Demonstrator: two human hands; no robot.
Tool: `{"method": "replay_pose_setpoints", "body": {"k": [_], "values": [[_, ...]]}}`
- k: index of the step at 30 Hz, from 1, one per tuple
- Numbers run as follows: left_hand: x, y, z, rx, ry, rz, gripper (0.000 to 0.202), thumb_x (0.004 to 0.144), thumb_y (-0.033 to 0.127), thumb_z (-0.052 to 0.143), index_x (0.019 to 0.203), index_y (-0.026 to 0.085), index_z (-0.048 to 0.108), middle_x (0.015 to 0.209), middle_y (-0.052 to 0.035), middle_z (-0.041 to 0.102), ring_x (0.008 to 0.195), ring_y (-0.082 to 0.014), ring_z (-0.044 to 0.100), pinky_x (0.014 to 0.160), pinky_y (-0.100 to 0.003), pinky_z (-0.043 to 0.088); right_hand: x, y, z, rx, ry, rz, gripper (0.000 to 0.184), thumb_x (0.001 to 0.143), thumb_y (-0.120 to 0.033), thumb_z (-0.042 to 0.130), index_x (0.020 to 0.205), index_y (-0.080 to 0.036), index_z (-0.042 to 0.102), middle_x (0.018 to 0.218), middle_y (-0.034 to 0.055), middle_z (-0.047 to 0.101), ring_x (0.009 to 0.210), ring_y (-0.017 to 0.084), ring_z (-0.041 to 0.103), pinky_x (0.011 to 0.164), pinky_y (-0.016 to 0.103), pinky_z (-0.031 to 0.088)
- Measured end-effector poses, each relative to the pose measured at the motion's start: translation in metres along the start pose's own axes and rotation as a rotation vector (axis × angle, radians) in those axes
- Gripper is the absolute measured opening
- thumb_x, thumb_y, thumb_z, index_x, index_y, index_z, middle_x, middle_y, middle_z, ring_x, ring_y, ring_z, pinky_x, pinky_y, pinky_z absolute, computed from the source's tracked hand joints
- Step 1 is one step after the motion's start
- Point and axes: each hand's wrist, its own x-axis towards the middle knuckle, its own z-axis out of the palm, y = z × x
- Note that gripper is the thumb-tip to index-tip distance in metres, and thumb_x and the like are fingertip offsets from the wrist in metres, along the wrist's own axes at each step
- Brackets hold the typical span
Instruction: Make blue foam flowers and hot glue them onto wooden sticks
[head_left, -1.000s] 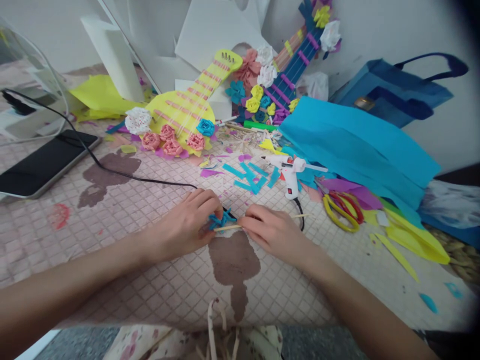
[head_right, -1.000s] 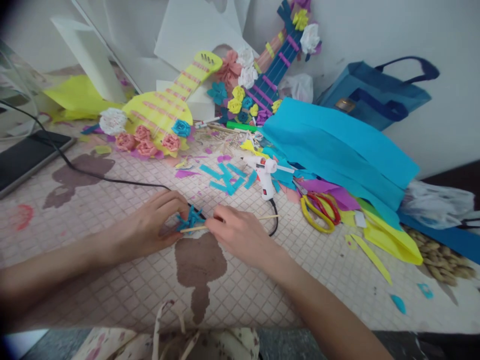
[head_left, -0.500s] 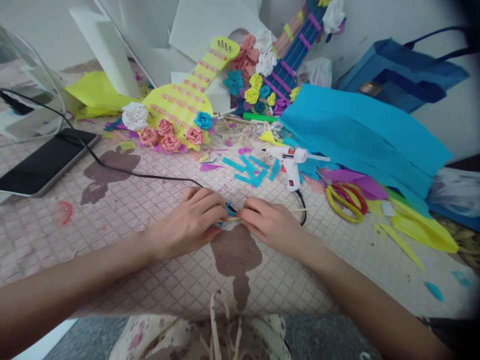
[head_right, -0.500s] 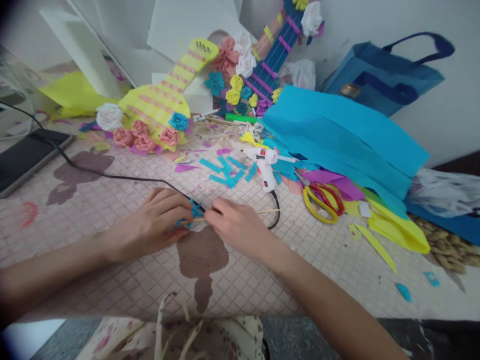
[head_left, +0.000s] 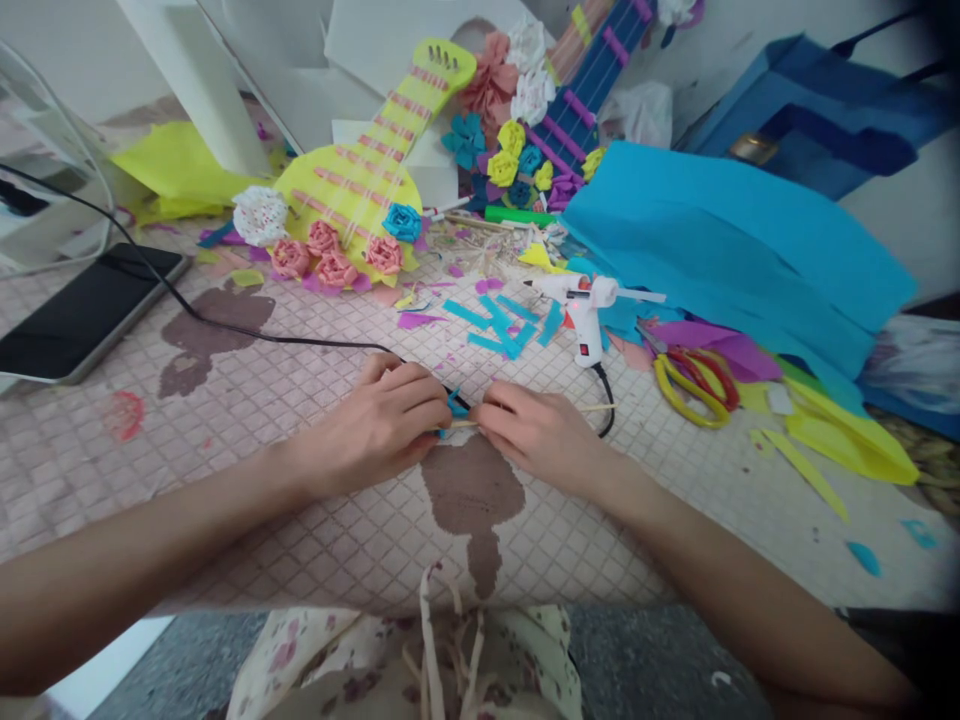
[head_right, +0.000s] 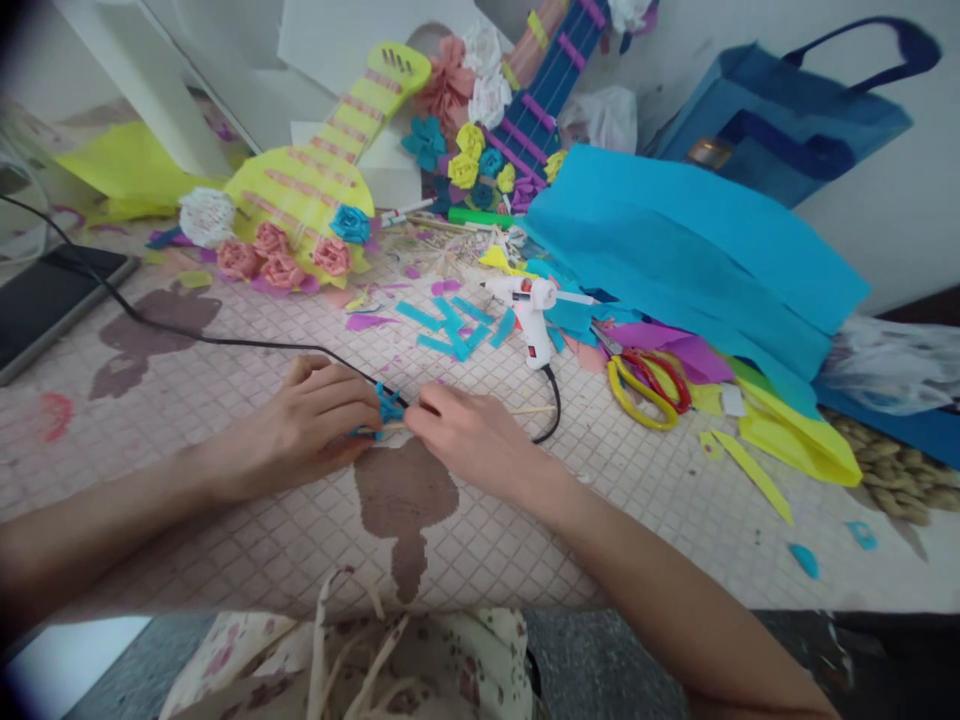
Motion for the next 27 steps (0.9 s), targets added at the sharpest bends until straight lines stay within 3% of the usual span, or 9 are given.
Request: {"method": "replay_pose_setpoints", "body": {"k": [16, 27], "values": [[0.000, -0.002, 0.002, -0.025, 0.047, 0.050, 0.009, 0.085, 0.013, 0.054, 0.092, 0.019, 0.054, 0.096, -0.0019, 0.062, 0.095, -0.0198, 0.051, 0.085, -0.039, 0.032, 0.001, -0.003, 0.001, -0.048, 0.039, -0.005, 0.018, 0.095, -0.020, 0.042, 0.087, -0.018, 0.057, 0.089, 0.0031, 0.053, 0.071, 0.013, 0.047, 0.052, 0.026, 0.029], [-0.016, 0.000, 0.001, 0.015, 0.161, -0.036, 0.005, 0.085, 0.018, 0.058, 0.087, 0.020, 0.054, 0.095, -0.0021, 0.059, 0.090, -0.0194, 0.049, 0.077, -0.036, 0.031, 0.005, -0.006, 0.002, -0.033, 0.054, -0.046, 0.017, 0.094, -0.019, 0.042, 0.087, -0.019, 0.058, 0.091, 0.0041, 0.054, 0.076, 0.015, 0.049, 0.054, 0.026, 0.033]]}}
